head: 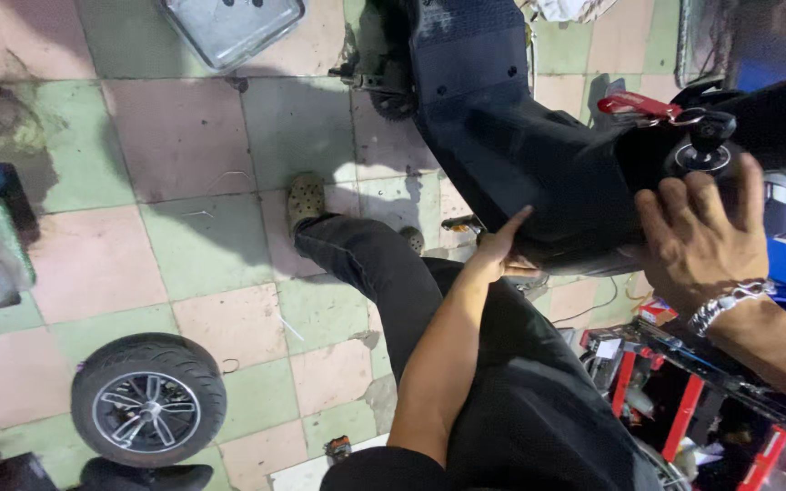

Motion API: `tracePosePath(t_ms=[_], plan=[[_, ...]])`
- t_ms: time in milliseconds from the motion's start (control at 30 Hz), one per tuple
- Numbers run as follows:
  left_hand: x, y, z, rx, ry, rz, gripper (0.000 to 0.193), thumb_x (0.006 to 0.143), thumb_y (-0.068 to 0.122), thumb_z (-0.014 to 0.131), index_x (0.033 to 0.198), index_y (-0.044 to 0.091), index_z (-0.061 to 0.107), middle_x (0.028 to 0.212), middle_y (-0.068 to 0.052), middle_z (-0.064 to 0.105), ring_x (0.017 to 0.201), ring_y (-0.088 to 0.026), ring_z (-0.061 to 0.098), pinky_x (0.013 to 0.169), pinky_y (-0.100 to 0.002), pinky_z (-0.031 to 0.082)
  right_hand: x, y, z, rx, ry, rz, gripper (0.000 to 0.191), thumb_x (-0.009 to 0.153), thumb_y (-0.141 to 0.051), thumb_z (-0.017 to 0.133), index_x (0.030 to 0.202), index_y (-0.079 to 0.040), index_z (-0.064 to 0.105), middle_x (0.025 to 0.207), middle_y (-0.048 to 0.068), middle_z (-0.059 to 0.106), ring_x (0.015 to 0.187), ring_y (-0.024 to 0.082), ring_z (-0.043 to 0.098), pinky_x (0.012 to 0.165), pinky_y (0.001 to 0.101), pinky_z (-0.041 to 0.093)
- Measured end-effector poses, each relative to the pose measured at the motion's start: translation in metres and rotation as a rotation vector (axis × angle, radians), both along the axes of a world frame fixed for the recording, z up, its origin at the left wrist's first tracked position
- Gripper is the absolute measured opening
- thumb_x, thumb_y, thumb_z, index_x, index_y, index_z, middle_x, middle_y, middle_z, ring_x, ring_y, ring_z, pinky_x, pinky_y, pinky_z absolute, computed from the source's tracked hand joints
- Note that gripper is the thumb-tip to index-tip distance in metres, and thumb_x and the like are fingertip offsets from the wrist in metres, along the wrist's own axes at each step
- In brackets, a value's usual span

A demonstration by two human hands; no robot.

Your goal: The person assembles the front bodywork of a scooter. They attach the front fairing, connect the headlight wiring, and secure the front panel using screws and an Allen key.

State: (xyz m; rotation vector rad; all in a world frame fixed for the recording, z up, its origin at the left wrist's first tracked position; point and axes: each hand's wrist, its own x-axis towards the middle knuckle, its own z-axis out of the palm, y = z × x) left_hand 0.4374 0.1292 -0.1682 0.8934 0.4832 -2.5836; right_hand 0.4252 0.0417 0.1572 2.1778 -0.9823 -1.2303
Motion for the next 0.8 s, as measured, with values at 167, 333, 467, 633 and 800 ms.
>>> tracePosePath(t_ms=[167,333,467,633,800], plan=[[-0.022,-0.006,-0.014,0.029,0.098,-0.038,0.094,0.081,0.069,0.071,0.112,-0.019,0.057,0.077,-0.030,0.071,0.056,-0.037,0.071,0.044,-0.043,0.060,-0.010,-0.010,-0.009,0.101,-0.009,-0.034,0.044,0.085,-0.042,0.074,0.121,-0.018,0.065,0.114,-0.003,0.061,0.125,0.016,0.056,0.125,0.0448,0.032],[-0.031,-0.005,0.001,0.061,-0.281,-0.026,0.086,0.086,0.056,0.077,0.104,-0.025,0.055,0.074,-0.033,0.067,0.046,-0.036,0.067,0.038,-0.041,0.052,-0.015,-0.014,-0.018,0.182,-0.207,-0.201,0.048,0.070,-0.043,0.075,0.108,-0.016,0.066,0.110,0.000,0.062,0.118,0.019,0.057,0.108,0.0408,0.038],[-0.025,-0.006,0.009,0.038,-0.316,0.032,0.077,0.084,0.050,0.075,0.102,-0.022,0.055,0.068,-0.026,0.067,0.040,-0.034,0.064,0.032,-0.040,0.049,-0.013,-0.011,-0.014,0.204,-0.098,-0.172,0.047,0.075,-0.042,0.073,0.114,-0.017,0.065,0.115,0.001,0.062,0.121,0.019,0.055,0.113,0.0403,0.037],[-0.008,-0.010,0.031,0.001,-0.414,-0.042,0.085,0.100,0.055,0.068,0.111,-0.028,0.051,0.076,-0.032,0.068,0.041,-0.028,0.064,0.032,-0.034,0.047,-0.009,-0.014,-0.013,0.203,-0.071,0.139,0.070,0.071,-0.041,0.073,0.135,-0.017,0.062,0.127,0.005,0.063,0.122,0.020,0.055,0.110,0.0447,0.038],[-0.012,0.014,0.090,-0.481,-1.048,-0.030,0.058,0.100,0.038,0.065,0.134,-0.007,0.052,0.097,-0.032,0.067,0.077,-0.046,0.067,0.065,-0.052,0.053,-0.020,-0.022,-0.027,0.310,-0.089,-0.013,0.067,0.077,-0.050,0.071,0.132,-0.015,0.060,0.119,0.008,0.063,0.123,0.024,0.056,0.111,0.0411,0.039]])
